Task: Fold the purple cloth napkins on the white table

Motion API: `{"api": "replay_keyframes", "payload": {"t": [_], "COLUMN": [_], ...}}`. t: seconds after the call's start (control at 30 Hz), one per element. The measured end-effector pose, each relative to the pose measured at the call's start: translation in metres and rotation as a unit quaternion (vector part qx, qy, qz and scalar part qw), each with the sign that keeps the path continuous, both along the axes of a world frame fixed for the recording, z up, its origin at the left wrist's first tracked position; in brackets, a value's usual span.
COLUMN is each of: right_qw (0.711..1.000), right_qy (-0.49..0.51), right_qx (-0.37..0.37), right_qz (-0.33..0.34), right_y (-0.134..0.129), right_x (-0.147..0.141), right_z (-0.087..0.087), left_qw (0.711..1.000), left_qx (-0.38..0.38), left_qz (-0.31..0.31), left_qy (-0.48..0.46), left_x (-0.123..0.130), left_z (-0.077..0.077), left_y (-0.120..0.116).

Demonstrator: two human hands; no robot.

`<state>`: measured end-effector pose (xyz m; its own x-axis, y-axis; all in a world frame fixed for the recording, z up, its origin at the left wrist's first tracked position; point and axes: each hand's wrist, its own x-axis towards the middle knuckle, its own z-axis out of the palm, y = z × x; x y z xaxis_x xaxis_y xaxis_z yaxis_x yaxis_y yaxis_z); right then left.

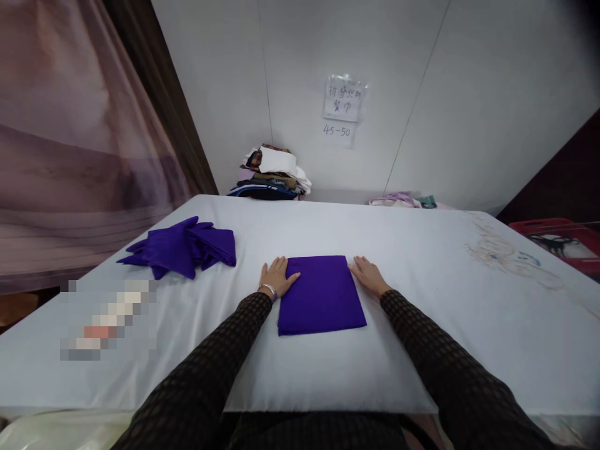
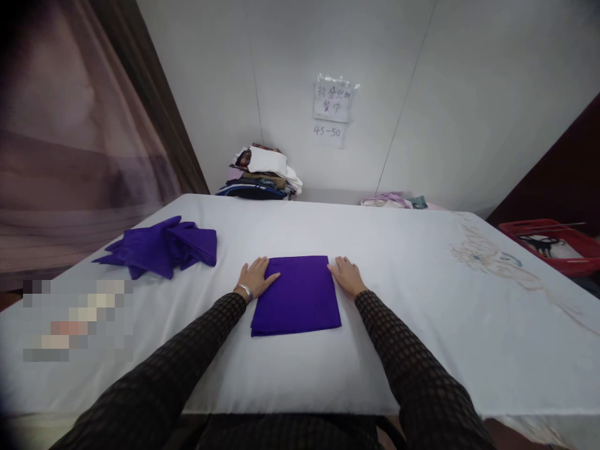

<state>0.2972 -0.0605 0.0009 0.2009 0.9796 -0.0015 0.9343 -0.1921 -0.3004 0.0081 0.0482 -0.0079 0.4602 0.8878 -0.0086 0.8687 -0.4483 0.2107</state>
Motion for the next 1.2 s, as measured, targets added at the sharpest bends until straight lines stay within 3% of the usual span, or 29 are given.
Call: {"api": "replay_keyframes", "payload": {"t": [0.13, 0.3, 0.53, 0.73, 0.87, 1.0, 1.1, 1.2], "right_qw": [0.998, 0.996, 0.996, 0.996, 0.996, 0.991, 0.971, 0.964], "right_qy": [0.043, 0.068, 0.091, 0.081, 0.072, 0.063, 0.058, 0.039], "right_qx": [0.041, 0.0, -0.016, 0.023, 0.043, 0.105, 0.168, 0.188], "right_qz": [-0.021, -0.051, -0.013, -0.039, -0.035, 0.046, 0.158, 0.182], "right_y": [-0.007, -0.004, -0.001, 0.035, 0.044, 0.017, -0.018, -0.049], "right_x": [-0.013, -0.024, -0.023, 0.005, 0.012, 0.001, -0.008, -0.007], "right_z": [0.005, 0.013, 0.01, 0.011, 0.013, 0.003, -0.01, -0.018], "left_qw": [1.0, 0.998, 0.998, 0.997, 0.996, 0.994, 0.984, 0.966], "left_qx": [-0.001, 0.021, 0.017, -0.008, -0.004, 0.028, 0.07, 0.084], "left_qz": [0.021, 0.052, 0.064, 0.079, 0.079, 0.053, -0.046, -0.161], "left_qy": [-0.02, -0.004, 0.004, -0.008, -0.027, -0.089, -0.159, -0.184], "left_x": [0.006, 0.021, 0.027, 0.024, 0.02, 0.01, 0.002, -0.005], "left_z": [0.012, 0.027, 0.025, 0.023, 0.024, 0.02, 0.014, 0.009], "left_y": [0.011, 0.025, 0.036, 0.034, 0.023, -0.002, -0.036, -0.073]}}
